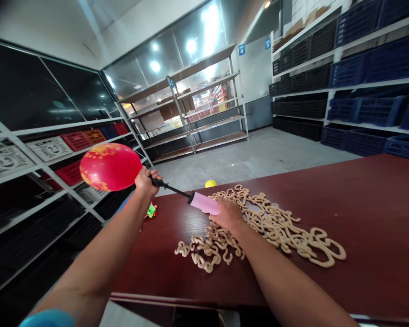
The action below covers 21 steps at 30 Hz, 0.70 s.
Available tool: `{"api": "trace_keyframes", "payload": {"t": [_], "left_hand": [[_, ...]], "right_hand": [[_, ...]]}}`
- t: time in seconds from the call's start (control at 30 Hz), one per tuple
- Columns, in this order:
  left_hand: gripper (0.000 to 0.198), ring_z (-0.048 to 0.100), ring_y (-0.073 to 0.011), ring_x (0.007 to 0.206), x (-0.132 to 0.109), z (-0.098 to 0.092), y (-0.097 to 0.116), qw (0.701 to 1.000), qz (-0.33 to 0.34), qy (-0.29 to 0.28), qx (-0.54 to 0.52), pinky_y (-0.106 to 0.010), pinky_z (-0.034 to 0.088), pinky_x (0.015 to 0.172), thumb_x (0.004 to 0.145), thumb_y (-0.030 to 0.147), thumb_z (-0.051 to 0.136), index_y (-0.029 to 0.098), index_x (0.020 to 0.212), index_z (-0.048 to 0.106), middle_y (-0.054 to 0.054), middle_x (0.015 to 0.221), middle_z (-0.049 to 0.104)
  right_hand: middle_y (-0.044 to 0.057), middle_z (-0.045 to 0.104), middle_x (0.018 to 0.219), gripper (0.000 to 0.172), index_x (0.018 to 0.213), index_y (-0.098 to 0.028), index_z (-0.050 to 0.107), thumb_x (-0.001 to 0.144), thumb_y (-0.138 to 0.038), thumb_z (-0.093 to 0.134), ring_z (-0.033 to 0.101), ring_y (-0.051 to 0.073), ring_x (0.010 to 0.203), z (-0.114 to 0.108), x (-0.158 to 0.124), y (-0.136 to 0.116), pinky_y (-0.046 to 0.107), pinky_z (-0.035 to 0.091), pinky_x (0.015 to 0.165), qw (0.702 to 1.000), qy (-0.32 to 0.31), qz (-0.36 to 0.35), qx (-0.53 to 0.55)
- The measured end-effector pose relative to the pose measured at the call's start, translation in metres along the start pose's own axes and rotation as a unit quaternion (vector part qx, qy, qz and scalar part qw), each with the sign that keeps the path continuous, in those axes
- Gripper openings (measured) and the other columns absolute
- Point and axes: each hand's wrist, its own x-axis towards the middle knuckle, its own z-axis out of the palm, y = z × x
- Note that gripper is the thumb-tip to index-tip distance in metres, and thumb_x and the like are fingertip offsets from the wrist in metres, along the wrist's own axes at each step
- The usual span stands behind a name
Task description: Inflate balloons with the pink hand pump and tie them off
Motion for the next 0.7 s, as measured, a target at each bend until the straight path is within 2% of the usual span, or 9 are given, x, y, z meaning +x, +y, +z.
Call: {"api": "trace_keyframes", "payload": {"t": [0.17,0.23,0.3,0.43,0.7], "left_hand": [[0.037,0.032,-0.0085,0.037,-0.026,0.004,-0.06,0.999,-0.042,-0.01,0.004,-0.023,0.032,0.041,0.084,0.036,0.039,0.02,0.056,0.022,0.003,0.048,0.033],[0.038,0.033,-0.0088,0.038,-0.034,0.006,-0.073,0.998,-0.053,-0.027,0.002,-0.024,0.032,0.041,0.083,0.038,0.041,0.02,0.056,0.022,0.002,0.048,0.034],[0.038,0.034,-0.009,0.038,-0.038,0.007,-0.076,0.998,-0.055,-0.033,-0.001,-0.024,0.033,0.042,0.083,0.038,0.042,0.02,0.056,0.022,0.002,0.049,0.035],[0.037,0.033,-0.0091,0.038,-0.03,0.004,-0.056,0.999,-0.05,-0.012,-0.001,-0.024,0.033,0.042,0.083,0.036,0.042,0.02,0.057,0.021,0.003,0.049,0.033],[0.03,0.03,-0.0077,0.036,0.007,-0.008,0.026,1.0,0.009,-0.003,0.002,-0.022,0.03,0.039,0.078,0.021,0.041,0.02,0.057,0.019,0.003,0.049,0.03]], "right_hand": [[0.003,0.064,0.079,0.04,0.094,-0.022,0.057,0.058,-0.038,0.065,0.059,0.02,0.07,-0.001,0.0,0.001,0.029,0.037,0.06,1.0,-0.017,0.008,0.004],[0.003,0.064,0.08,0.039,0.095,-0.022,0.057,0.059,-0.037,0.064,0.059,0.019,0.071,-0.004,0.0,0.0,0.028,0.036,0.06,1.0,-0.023,0.011,0.014],[0.003,0.064,0.08,0.037,0.094,-0.022,0.057,0.06,-0.037,0.063,0.059,0.02,0.071,-0.006,0.0,-0.001,0.028,0.036,0.06,0.999,-0.026,0.009,0.018],[0.004,0.065,0.081,0.037,0.095,-0.023,0.057,0.061,-0.037,0.06,0.059,0.021,0.072,-0.01,-0.001,-0.004,0.029,0.037,0.061,1.0,-0.013,-0.006,0.014],[0.005,0.065,0.087,0.044,0.102,-0.023,0.056,0.061,-0.036,0.06,0.059,0.022,0.074,-0.014,0.002,-0.005,0.032,0.04,0.062,1.0,-0.025,0.006,0.018]]}}
